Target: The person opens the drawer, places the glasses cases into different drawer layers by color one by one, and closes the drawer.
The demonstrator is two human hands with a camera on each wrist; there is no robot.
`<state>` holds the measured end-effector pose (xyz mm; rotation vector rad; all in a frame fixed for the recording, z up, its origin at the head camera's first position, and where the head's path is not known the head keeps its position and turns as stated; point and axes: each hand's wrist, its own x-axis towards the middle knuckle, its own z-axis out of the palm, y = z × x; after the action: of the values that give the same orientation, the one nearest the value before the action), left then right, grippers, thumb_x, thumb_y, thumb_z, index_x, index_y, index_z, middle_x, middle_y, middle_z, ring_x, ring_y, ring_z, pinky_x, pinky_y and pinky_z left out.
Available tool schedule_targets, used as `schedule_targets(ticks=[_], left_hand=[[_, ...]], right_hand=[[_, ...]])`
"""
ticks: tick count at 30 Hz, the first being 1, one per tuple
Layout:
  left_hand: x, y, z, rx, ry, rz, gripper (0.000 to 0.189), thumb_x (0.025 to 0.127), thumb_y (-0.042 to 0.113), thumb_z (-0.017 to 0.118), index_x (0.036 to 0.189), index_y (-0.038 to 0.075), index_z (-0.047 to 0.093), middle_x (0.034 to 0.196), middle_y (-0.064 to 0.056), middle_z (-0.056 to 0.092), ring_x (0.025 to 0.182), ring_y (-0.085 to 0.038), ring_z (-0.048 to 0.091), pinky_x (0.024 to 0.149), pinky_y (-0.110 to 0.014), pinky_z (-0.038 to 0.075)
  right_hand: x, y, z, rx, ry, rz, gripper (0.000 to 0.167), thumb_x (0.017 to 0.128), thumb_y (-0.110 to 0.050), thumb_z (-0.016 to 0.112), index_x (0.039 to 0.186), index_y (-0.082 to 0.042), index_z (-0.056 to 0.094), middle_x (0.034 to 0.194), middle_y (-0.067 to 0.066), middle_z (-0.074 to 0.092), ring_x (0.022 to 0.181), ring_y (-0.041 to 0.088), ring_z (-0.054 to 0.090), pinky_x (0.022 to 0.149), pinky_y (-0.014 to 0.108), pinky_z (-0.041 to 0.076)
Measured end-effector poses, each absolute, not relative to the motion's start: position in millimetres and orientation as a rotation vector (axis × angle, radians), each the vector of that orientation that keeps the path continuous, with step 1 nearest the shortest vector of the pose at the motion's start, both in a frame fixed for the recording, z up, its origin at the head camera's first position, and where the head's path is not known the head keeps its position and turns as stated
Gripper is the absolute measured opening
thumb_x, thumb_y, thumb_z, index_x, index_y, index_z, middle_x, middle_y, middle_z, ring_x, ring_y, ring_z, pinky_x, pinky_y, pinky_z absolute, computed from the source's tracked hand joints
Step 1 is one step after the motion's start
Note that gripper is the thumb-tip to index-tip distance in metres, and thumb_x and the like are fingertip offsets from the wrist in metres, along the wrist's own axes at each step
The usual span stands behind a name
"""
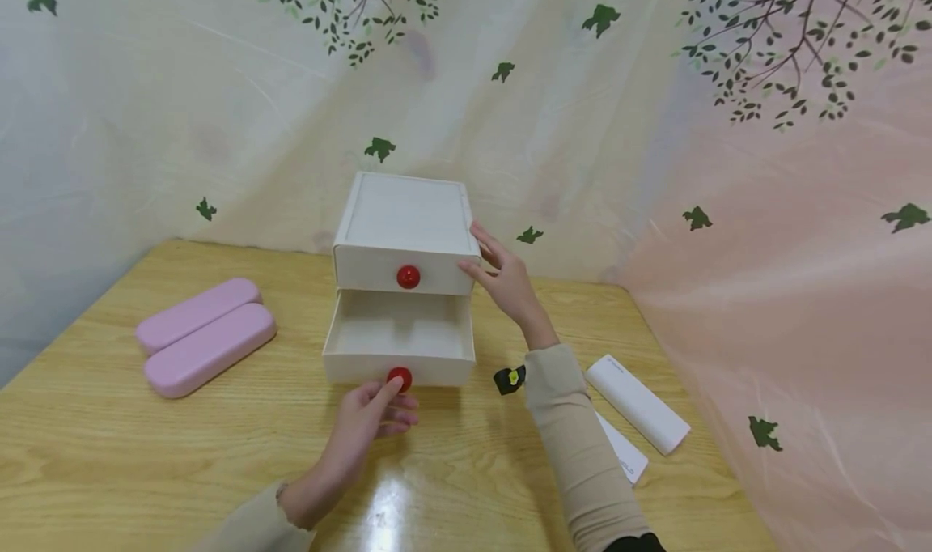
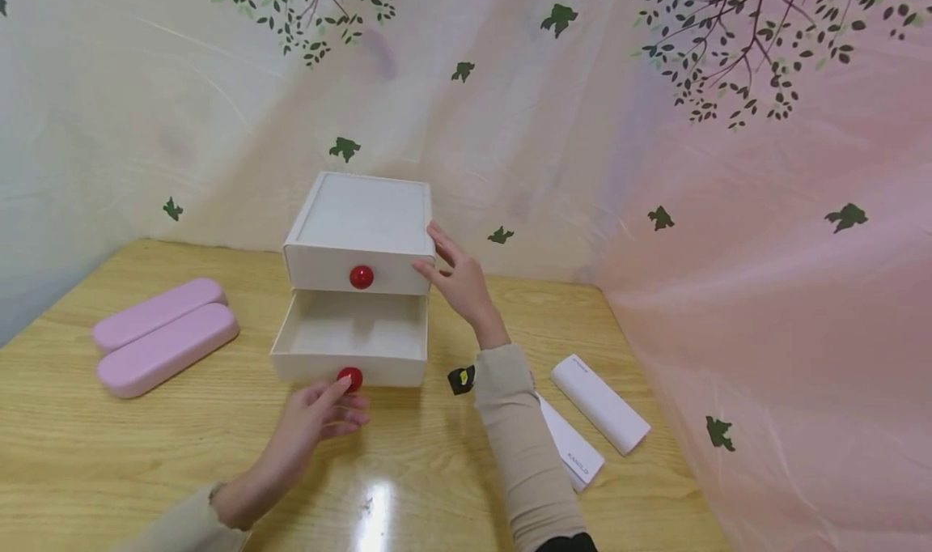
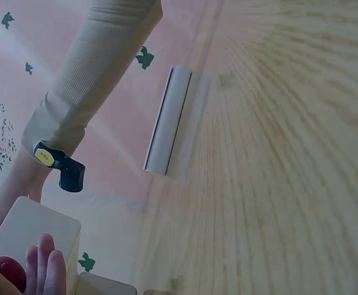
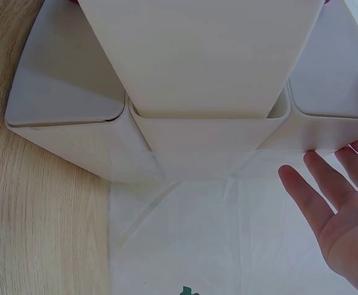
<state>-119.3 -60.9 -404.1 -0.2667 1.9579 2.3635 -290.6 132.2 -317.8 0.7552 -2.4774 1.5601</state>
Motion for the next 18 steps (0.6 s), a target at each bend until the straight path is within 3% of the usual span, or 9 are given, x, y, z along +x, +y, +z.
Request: schedule_targets(ticks=[18], left_hand=[[-101, -65, -405, -0.202, 1.872, 2.378, 0.028, 0.1, 0.017, 0.049, 0.106, -0.01, 0.055, 0.083, -0.01, 0.07, 0.075, -0.016, 0.068, 0.072, -0.026, 0.06]], right_hand=[[-292, 132, -319, 0.76, -2.469, 1.566, 0.064, 0.095, -0.025, 0.064, 0.151, -0.02, 0.034, 0.16, -0.006, 0.027, 0.141, 0.031, 0.039, 0.104, 0.047, 0.046]])
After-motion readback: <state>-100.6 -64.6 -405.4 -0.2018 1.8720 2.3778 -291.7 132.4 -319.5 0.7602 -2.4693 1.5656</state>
